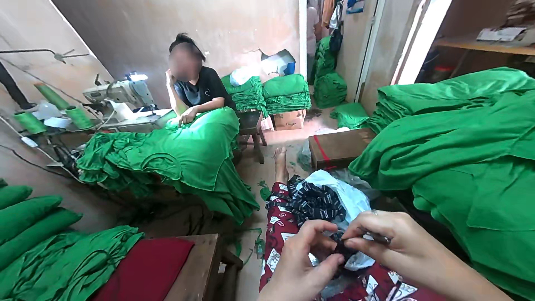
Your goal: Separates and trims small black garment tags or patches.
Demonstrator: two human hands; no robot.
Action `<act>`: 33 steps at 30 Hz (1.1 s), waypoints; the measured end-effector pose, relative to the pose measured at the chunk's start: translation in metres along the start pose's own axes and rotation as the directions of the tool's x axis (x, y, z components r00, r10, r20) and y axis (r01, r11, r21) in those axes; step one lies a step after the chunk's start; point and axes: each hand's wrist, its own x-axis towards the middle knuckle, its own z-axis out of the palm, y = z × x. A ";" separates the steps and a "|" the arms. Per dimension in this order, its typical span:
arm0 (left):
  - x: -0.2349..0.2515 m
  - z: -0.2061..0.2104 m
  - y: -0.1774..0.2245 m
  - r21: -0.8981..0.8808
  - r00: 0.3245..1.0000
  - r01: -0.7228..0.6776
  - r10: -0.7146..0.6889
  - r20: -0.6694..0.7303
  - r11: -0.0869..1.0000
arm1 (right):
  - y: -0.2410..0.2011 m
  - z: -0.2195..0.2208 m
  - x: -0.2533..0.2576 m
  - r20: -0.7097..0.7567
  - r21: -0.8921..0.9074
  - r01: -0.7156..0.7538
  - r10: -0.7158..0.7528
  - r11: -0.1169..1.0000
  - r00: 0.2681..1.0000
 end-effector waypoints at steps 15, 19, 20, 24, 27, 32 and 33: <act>0.022 -0.004 -0.005 0.079 0.987 -0.073 0.060 0.148 0.994 | 0.018 -0.024 0.018 0.028 0.186 -0.207 0.205 0.961 0.978; 0.026 -0.005 -0.002 0.094 0.971 -0.075 0.051 0.235 0.993 | 0.019 -0.026 0.016 0.038 0.183 -0.223 0.220 0.957 0.975; 0.027 -0.004 -0.002 0.094 0.968 -0.068 0.042 0.248 0.993 | 0.019 -0.026 0.015 0.035 0.181 -0.229 0.226 0.957 0.973; 0.031 -0.001 -0.004 0.079 0.964 -0.062 0.039 0.265 0.995 | 0.022 -0.027 0.013 0.032 0.186 -0.249 0.247 0.951 0.968; 0.033 -0.001 -0.006 0.062 0.962 -0.067 0.048 0.269 0.996 | 0.023 -0.025 0.014 0.042 0.206 -0.276 0.274 0.939 0.961; 0.037 -0.004 -0.007 0.027 0.960 -0.036 0.027 0.278 0.999 | 0.028 -0.025 0.018 0.057 0.243 -0.276 0.270 0.930 0.961; 0.038 -0.005 -0.007 0.026 0.960 -0.028 0.020 0.280 0.999 | 0.030 -0.026 0.018 0.061 0.251 -0.278 0.272 0.927 0.960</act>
